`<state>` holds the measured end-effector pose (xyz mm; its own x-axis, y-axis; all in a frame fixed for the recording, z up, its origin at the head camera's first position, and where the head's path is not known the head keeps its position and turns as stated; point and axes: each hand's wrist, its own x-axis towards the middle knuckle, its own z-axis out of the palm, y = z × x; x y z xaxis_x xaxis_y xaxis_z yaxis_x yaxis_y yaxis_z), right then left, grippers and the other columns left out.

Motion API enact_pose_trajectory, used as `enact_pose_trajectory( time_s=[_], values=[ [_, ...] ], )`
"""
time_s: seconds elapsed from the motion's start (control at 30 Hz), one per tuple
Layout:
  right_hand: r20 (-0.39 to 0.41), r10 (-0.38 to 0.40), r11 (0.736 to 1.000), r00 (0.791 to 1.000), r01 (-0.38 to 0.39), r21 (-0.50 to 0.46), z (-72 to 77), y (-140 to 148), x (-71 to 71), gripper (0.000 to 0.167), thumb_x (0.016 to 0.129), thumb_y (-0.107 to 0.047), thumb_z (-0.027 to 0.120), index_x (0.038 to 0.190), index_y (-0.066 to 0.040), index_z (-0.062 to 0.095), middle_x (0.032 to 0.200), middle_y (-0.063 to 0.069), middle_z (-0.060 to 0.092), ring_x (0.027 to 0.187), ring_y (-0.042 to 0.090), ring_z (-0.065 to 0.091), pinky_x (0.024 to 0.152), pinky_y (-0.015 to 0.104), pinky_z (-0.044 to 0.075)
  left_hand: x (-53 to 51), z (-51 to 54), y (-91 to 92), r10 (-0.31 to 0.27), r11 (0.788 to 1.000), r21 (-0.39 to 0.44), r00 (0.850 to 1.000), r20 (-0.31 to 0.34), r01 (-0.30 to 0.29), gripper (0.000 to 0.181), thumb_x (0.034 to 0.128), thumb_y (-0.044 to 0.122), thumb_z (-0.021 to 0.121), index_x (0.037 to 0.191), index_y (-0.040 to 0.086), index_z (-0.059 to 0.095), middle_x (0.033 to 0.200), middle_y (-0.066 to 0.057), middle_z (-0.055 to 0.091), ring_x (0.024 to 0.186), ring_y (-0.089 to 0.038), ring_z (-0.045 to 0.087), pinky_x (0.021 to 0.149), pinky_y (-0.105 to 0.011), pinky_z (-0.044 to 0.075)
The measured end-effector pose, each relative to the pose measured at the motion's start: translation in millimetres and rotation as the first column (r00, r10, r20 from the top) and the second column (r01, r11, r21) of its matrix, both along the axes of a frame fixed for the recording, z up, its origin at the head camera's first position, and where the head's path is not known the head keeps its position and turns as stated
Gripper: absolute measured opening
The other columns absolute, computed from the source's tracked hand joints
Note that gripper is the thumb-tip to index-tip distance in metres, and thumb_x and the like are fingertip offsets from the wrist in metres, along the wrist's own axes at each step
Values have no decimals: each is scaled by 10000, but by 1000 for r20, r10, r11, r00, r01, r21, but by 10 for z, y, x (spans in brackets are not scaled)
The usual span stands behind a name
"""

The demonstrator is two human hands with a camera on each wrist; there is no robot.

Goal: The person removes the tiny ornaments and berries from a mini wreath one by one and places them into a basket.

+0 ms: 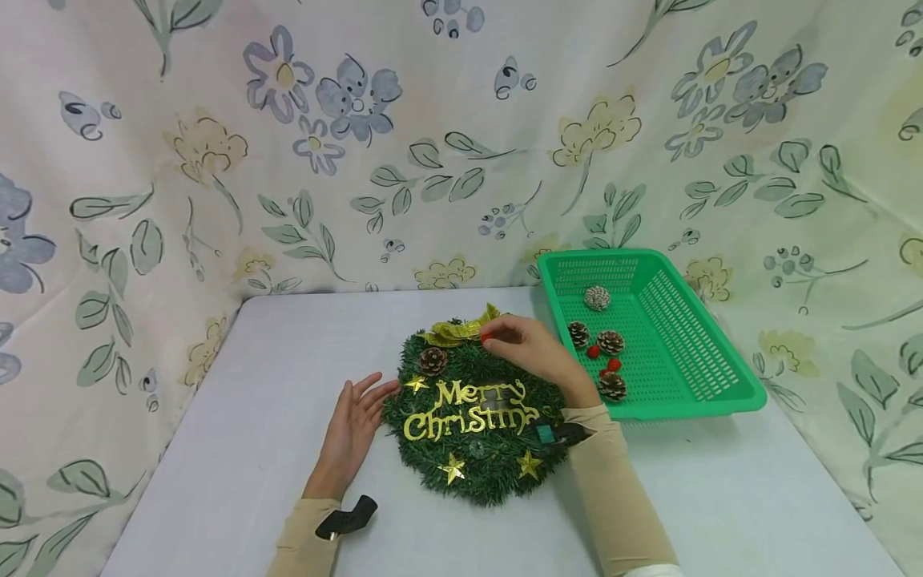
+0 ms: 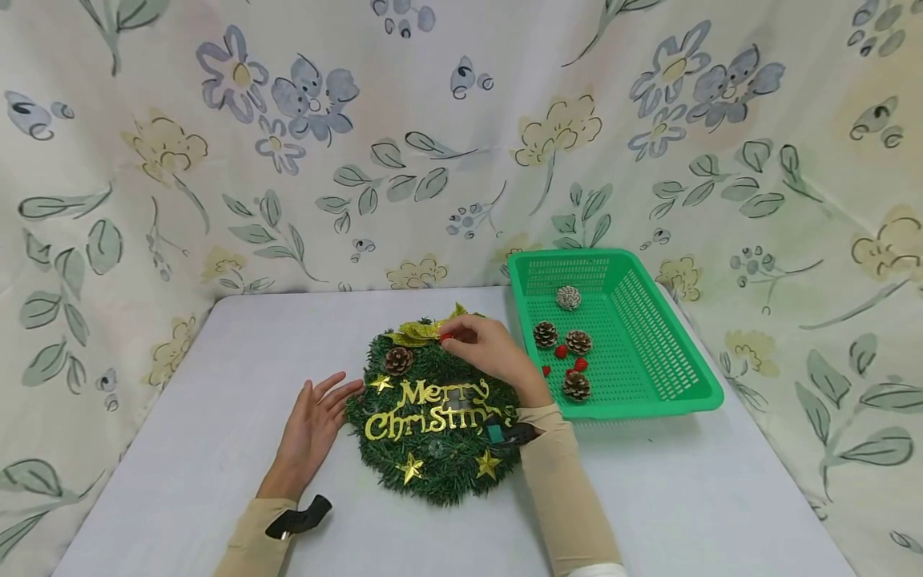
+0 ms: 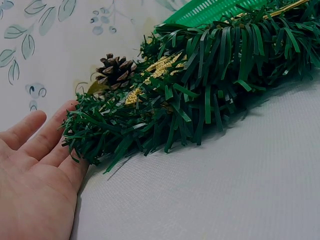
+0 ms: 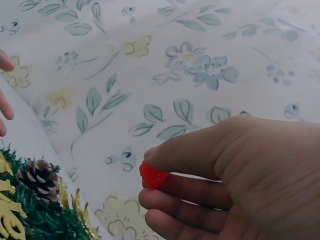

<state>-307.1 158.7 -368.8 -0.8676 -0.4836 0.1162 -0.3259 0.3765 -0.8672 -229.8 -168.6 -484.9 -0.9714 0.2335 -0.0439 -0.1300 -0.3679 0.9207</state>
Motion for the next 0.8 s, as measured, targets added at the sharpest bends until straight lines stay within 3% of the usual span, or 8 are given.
enact_pose_trajectory(
  time_s=[0.33, 0.6, 0.8],
  values=[
    [-9, -38, 999, 999, 38, -15, 49, 113, -1, 226, 1008, -135, 642, 1216, -67, 696, 1173, 159, 711, 1022, 234, 689, 849, 306, 562, 0, 0, 12, 17, 1000, 2, 1000, -6, -17, 751, 1086, 579, 160, 1613, 43, 160, 1600, -256, 352, 1387, -67, 487, 1115, -159, 377],
    [-6, -84, 996, 996, 84, 34, 87, 212, -13, 247, 1015, -195, 643, 1237, -98, 693, 1186, 134, 710, 1057, 255, 687, 870, 334, 554, -3, -3, 10, 12, 1000, 4, 1000, -4, -12, 753, 1087, 579, 162, 1616, 44, 148, 1594, -231, 379, 1390, -76, 484, 1109, -146, 373],
    [2, -124, 992, 992, 124, 12, 94, 285, -16, 247, 1012, -195, 648, 1235, -102, 700, 1197, 137, 709, 1072, 310, 687, 890, 377, 563, -4, -14, 7, 8, 1000, 1, 1000, -2, -8, 746, 1088, 576, 155, 1618, 52, 142, 1589, -216, 390, 1402, -81, 469, 1108, -139, 358]
  ],
)
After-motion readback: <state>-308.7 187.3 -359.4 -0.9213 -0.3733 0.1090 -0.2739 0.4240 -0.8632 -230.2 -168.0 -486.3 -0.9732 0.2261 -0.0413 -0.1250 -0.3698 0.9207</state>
